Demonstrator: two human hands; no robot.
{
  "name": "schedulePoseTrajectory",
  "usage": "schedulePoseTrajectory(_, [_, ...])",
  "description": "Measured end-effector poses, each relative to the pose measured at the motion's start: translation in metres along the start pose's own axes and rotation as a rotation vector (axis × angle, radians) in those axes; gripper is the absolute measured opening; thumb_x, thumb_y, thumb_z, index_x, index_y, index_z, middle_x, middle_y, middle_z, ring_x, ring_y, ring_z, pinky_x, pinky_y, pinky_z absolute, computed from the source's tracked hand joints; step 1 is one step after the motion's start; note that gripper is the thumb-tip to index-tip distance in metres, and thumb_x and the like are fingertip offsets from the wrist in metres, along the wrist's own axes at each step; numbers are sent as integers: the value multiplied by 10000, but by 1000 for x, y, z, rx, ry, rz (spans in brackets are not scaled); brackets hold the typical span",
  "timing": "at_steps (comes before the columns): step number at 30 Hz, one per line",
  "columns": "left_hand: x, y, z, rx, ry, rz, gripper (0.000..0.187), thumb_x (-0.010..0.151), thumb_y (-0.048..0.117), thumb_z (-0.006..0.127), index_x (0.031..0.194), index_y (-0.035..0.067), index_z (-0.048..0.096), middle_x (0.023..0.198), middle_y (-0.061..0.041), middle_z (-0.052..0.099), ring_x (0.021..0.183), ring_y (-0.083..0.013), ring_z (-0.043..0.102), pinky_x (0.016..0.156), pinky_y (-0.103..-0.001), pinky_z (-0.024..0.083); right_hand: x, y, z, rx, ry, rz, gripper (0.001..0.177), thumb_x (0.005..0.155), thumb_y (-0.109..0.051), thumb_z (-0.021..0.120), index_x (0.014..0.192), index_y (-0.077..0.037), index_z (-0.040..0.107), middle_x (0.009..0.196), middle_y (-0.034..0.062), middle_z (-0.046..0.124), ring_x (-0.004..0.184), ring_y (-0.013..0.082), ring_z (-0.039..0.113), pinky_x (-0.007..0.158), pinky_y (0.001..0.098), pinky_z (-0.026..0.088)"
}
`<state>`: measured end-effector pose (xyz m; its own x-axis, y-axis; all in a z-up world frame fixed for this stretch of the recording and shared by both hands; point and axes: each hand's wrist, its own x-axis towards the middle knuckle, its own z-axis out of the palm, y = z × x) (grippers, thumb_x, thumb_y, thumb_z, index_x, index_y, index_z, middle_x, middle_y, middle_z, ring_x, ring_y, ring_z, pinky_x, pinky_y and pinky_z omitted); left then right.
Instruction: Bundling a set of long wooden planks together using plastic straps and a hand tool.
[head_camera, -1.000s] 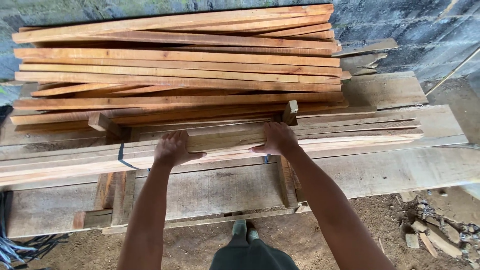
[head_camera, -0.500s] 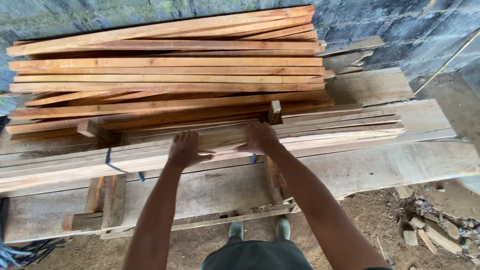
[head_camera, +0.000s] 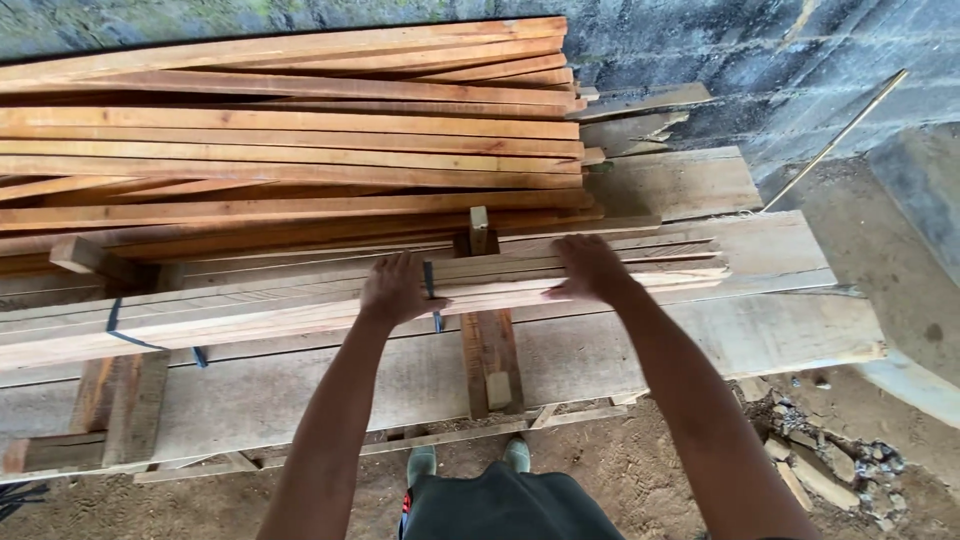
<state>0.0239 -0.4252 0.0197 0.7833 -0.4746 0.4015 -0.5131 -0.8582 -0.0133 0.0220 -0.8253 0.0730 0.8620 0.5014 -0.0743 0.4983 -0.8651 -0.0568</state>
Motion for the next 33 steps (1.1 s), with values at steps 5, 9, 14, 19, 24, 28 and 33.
schedulePoseTrajectory(5, [-2, 2, 1, 50, 56, -8, 893, 459, 832, 782, 995, 145, 590, 892, -41, 624, 893, -252, 706, 795, -420, 556, -49, 74, -20, -17, -93, 103, 925, 669, -656, 854, 1336, -93, 547, 1207, 163, 666, 1211, 332, 643, 1052, 461, 478])
schedulePoseTrajectory(9, [-1, 3, 0, 56, 56, -19, 893, 445, 826, 782, 991, 143, 602, 877, -38, 628, 880, -252, 708, 799, -412, 560, -69, 112, -17, -27, -84, 119, 990, 604, -715, 848, 1337, -115, 559, 1193, 146, 672, 1196, 309, 656, 1075, 435, 481])
schedulePoseTrajectory(14, [-2, 5, -1, 50, 9, -45, 884, 465, 804, 800, 1033, 154, 610, 892, -35, 648, 892, -253, 719, 807, -417, 556, -65, 128, 5, -20, -3, 104, 974, 605, -786, 805, 1263, -98, 600, 1116, 148, 683, 1108, 309, 687, 1026, 430, 523])
schedulePoseTrajectory(19, [-1, 7, 1, 53, 7, -50, 865, 491, 801, 800, 1040, 160, 614, 901, -34, 660, 901, -245, 719, 808, -416, 558, -62, 130, -1, -4, -50, 94, 909, 629, -806, 780, 1188, -111, 603, 1088, 131, 681, 1103, 299, 684, 1011, 424, 539])
schedulePoseTrajectory(24, [17, 25, 10, 36, -423, -137, 993, 650, 908, 659, 1308, 178, 523, 1231, -67, 638, 1208, -268, 630, 1020, -461, 478, -62, 133, -1, -6, -55, 79, 894, 627, -834, 758, 1152, -128, 600, 1067, 104, 684, 1094, 278, 686, 991, 427, 544])
schedulePoseTrajectory(28, [57, 93, 21, 6, -541, -75, 977, 717, 832, 708, 1383, 151, 487, 1317, -108, 587, 1307, -294, 563, 1095, -474, 428, -64, 133, 6, -19, -7, 67, 883, 632, -845, 749, 1123, -125, 605, 1036, 103, 680, 1067, 272, 691, 965, 424, 552])
schedulePoseTrajectory(33, [64, 106, 61, 96, -81, 36, 971, 440, 812, 824, 1085, 148, 533, 960, -34, 584, 967, -243, 658, 852, -413, 537, -68, 131, 7, -72, 203, -25, 834, 566, -776, 811, 1065, -139, 610, 929, 72, 652, 948, 259, 693, 860, 417, 565])
